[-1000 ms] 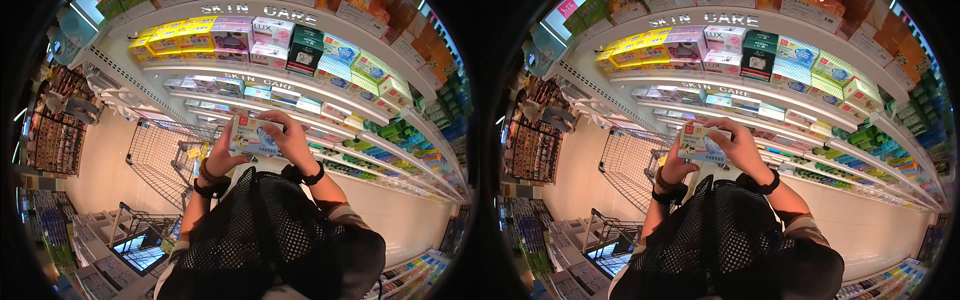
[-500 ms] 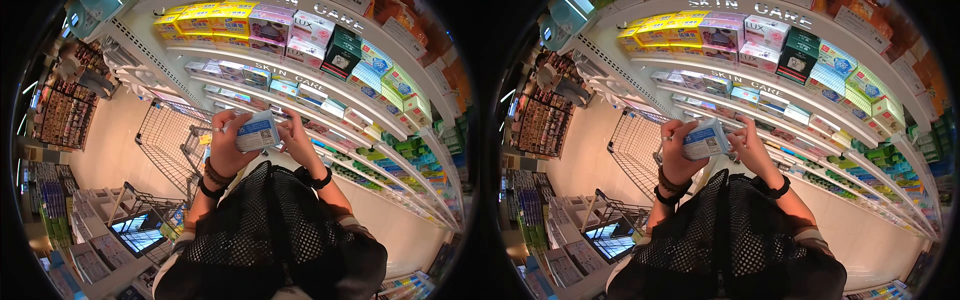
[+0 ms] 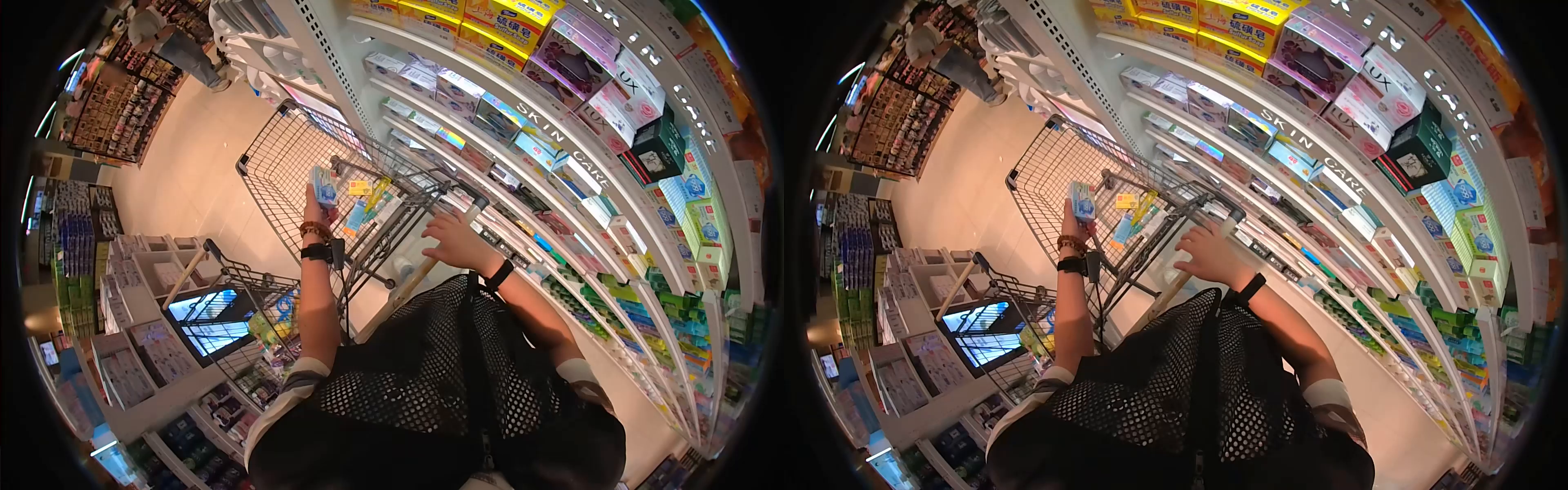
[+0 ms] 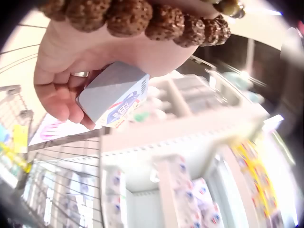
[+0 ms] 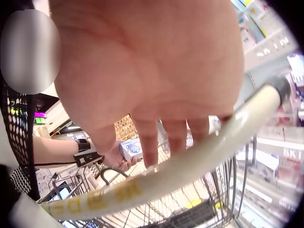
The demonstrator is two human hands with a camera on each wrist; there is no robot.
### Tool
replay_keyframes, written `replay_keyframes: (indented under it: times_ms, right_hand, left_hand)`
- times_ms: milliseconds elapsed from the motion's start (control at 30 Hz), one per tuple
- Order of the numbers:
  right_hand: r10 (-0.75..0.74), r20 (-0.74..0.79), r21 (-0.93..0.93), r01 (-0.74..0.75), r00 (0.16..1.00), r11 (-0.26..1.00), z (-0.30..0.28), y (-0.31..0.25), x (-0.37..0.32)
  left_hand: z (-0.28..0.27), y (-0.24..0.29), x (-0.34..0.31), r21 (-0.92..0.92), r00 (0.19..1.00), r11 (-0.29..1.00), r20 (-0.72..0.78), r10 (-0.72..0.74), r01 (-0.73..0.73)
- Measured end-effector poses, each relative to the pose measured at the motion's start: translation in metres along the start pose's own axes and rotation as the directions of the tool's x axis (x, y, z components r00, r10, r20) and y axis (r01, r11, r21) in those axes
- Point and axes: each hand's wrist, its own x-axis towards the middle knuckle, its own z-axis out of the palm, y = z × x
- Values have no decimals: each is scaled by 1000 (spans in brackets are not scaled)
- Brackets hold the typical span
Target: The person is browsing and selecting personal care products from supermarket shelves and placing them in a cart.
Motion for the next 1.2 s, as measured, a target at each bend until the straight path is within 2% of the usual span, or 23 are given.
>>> replay_keyframes:
  times_ms: [33,67,100,167,200,267,367,400,433,500,567,633,700,767,833,867,933,1000,1033,1100,1133,1167,1200]
  right_hand:
    - [65,186,-76,-51,980,996,6,-1,-2]
    - [-19,50,-111,24,999,994,9,0,-4]
    - [-5,52,-108,11,999,994,12,-1,0]
    - [-31,-113,-41,27,993,999,15,-1,2]
    - [3,-91,-21,-5,996,1000,15,-1,5]
    - [46,-74,-8,-47,996,999,15,-5,9]
    - [94,-44,5,-94,995,996,18,-10,13]
    - [99,-29,9,-99,995,995,21,-11,14]
    - [110,-24,11,-110,994,994,25,-12,15]
    - [105,-88,45,-101,991,994,32,-16,16]
    - [123,-65,47,-120,990,992,32,-20,14]
    - [114,-54,43,-111,992,993,33,-18,16]
    - [106,11,91,-106,994,990,34,-20,12]
    - [82,-18,106,-79,997,991,34,-18,9]
    - [56,-48,118,-50,997,992,35,-13,7]
    - [31,-53,130,-23,998,991,38,-11,6]
    - [31,3,134,-31,1000,990,32,-9,5]
    - [-3,-35,111,7,999,994,30,2,3]
    - [-43,-65,89,49,997,995,30,8,0]
    - [-67,-143,146,88,987,985,21,27,-7]
    - [9,-193,234,37,981,972,3,26,-11]
    - [86,-243,321,-4,966,947,-19,24,-21]
    - [115,-261,303,-32,958,952,-36,29,-36]
  left_hand:
    - [-21,-14,24,59,996,995,45,-82,79]
    - [-29,-21,34,47,983,982,16,-185,184]
    - [-51,-37,65,35,951,952,51,-304,303]
    - [-69,-59,90,45,914,933,189,-360,358]
    - [-69,-67,106,59,904,925,198,-378,374]
    - [-75,-82,139,-88,830,827,6,-558,556]
    - [-110,-132,251,-162,879,867,167,-446,471]
    - [-86,-101,221,-246,762,724,135,-633,645]
    - [-108,-119,277,-348,804,732,143,-577,586]
    - [-63,-73,192,-388,831,750,85,-549,535]
    - [-73,-90,211,-363,765,705,33,-643,609]
    - [-73,-94,209,-5,774,775,-50,-631,632]
    - [-70,-100,200,355,797,724,-123,-591,592]
    - [-63,-109,184,665,830,557,-177,-530,497]
    - [-67,-110,169,972,908,210,-6,-419,103]
    - [-96,-133,195,980,886,131,189,-422,-147]
    - [-62,-106,148,988,872,153,61,-485,15]
    - [-50,-93,110,994,877,99,92,-471,-51]
    - [-71,-106,117,983,869,57,181,-460,-174]
    - [-94,-129,148,887,750,78,430,-503,-456]
    - [-97,-135,165,829,653,196,539,-532,-525]
    - [-32,-102,79,901,835,-33,387,-392,-433]
    - [5,-82,31,975,909,72,221,-353,-209]
